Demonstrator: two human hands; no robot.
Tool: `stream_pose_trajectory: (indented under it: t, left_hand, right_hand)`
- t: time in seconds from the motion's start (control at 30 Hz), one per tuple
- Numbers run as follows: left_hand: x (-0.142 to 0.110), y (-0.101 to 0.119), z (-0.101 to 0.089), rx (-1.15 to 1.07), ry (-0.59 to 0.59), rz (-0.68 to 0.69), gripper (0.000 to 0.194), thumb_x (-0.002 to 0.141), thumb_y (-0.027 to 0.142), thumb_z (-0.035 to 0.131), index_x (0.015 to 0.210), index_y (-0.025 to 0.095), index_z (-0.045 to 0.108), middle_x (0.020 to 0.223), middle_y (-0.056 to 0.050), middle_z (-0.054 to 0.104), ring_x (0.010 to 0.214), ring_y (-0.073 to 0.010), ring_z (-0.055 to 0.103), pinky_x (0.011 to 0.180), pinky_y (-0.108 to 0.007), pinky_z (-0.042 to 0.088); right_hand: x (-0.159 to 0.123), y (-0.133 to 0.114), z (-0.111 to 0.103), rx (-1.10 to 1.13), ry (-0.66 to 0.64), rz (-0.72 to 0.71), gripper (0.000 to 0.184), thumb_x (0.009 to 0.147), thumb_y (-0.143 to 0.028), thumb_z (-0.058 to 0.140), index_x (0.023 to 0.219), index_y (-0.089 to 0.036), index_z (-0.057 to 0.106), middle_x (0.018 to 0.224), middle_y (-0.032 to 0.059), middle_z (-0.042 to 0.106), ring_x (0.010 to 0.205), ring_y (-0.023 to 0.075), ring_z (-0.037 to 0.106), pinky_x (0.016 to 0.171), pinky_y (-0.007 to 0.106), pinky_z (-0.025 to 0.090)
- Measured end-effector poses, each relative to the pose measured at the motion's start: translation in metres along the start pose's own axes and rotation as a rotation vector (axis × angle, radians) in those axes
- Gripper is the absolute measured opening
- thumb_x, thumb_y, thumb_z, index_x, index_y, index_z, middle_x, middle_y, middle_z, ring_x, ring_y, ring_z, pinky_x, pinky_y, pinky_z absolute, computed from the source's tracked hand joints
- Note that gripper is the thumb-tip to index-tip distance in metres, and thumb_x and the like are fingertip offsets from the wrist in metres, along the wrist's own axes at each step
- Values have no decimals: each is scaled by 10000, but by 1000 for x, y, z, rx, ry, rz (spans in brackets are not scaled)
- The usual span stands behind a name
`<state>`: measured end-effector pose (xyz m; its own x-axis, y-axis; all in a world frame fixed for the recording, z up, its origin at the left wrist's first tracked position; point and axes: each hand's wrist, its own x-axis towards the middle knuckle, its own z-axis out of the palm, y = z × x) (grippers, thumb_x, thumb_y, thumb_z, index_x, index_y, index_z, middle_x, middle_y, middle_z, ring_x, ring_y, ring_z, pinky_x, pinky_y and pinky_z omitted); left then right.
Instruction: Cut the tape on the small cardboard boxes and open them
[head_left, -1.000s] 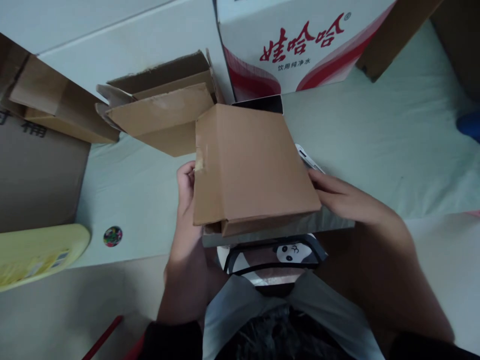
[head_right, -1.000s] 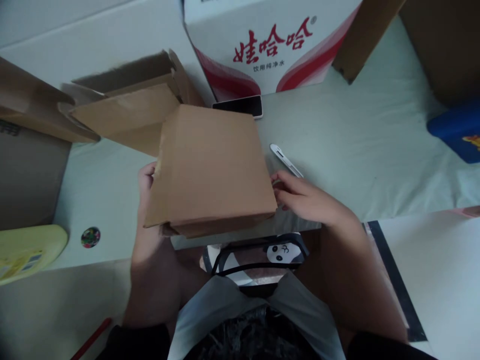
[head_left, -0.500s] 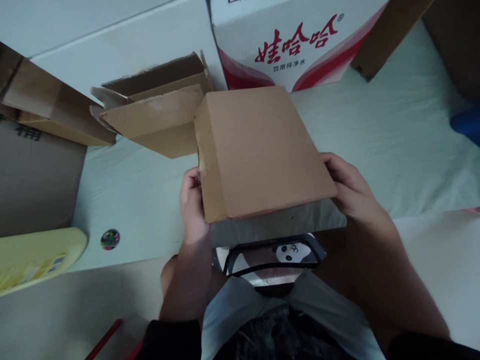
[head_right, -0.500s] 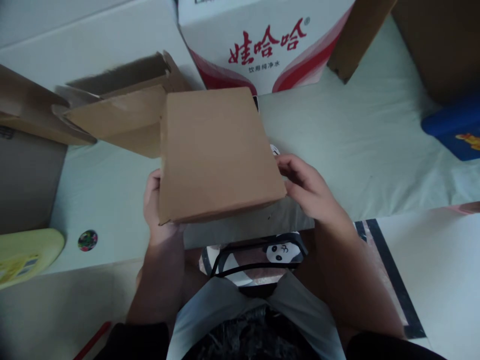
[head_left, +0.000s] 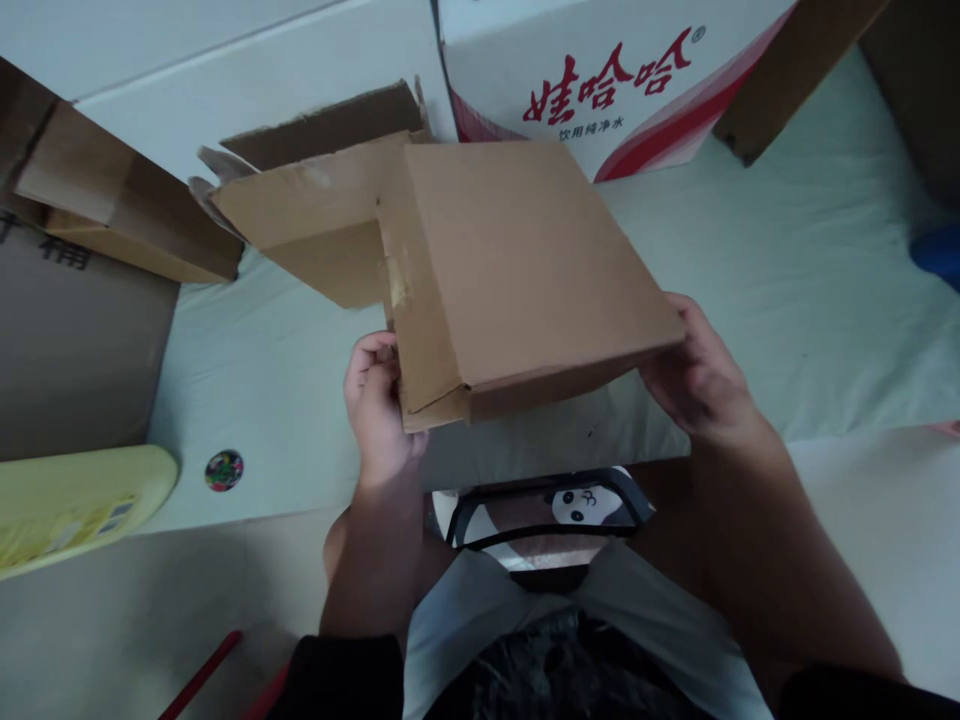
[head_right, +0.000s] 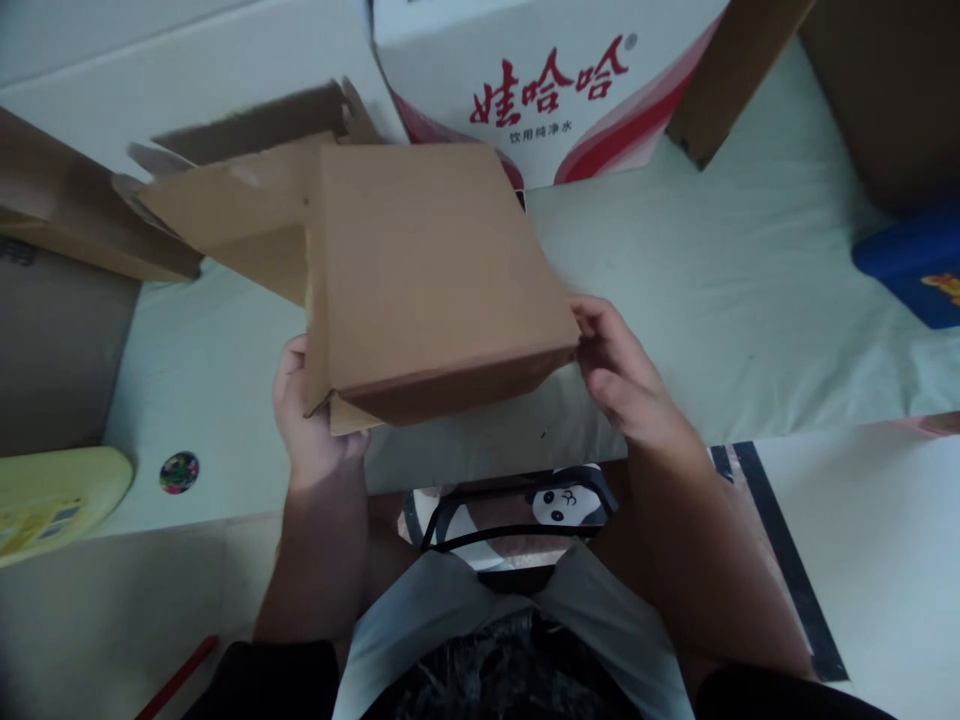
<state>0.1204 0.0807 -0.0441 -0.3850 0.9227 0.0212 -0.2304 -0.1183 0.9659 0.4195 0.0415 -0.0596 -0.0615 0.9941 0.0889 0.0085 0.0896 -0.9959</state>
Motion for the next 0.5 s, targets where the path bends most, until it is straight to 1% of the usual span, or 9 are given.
stream_pose_trajectory:
  t: [0.1, 0.2, 0.3, 0.43, 0.5]
  left_hand:
    - [0, 0, 0, 7, 21, -8, 194, 676, 258, 743, 815, 213, 616, 733, 26, 575, 632, -119, 527, 567, -222, 404]
    - [-1, -1, 1, 59, 30, -27, 190, 642, 186, 664, 828, 210, 632, 694, 43, 527, 586, -108, 469, 525, -216, 354]
    - [-2, -1, 2, 83, -2, -56, 183, 636, 176, 631, 816, 210, 622, 703, 35, 540, 594, -114, 483, 530, -221, 361]
    - [-2, -2, 1, 88, -54, -84, 163, 650, 216, 687, 774, 217, 581, 698, 33, 546, 589, -117, 483, 537, -227, 354]
    - [-2, -3, -1, 98, -81, -91, 180, 688, 257, 717, 775, 220, 564, 710, 30, 552, 600, -122, 495, 551, -233, 355]
  right_hand:
    - [5, 4, 0, -73, -12, -37, 761, 842, -702, 748, 1457, -335, 489, 1431, 76, 644, 1326, 286, 645, 1075, 435, 567]
    - [11, 11, 0, -138, -5, -50, 653, 888, -598, 777, 1421, -312, 530, 1317, 69, 685, 1190, 249, 682, 1005, 397, 591]
    - [11, 14, 0, -112, 11, -81, 578, 922, -601, 757, 1398, -336, 564, 1229, 45, 697, 1080, 229, 688, 912, 369, 604]
    - [6, 11, 0, -67, 70, -127, 688, 853, -682, 796, 1432, -394, 563, 1340, 48, 665, 1133, 258, 673, 888, 396, 602]
    - [4, 10, 0, -22, 77, -130, 720, 818, -710, 809, 1432, -413, 578, 1348, 49, 668, 1085, 262, 685, 854, 408, 600]
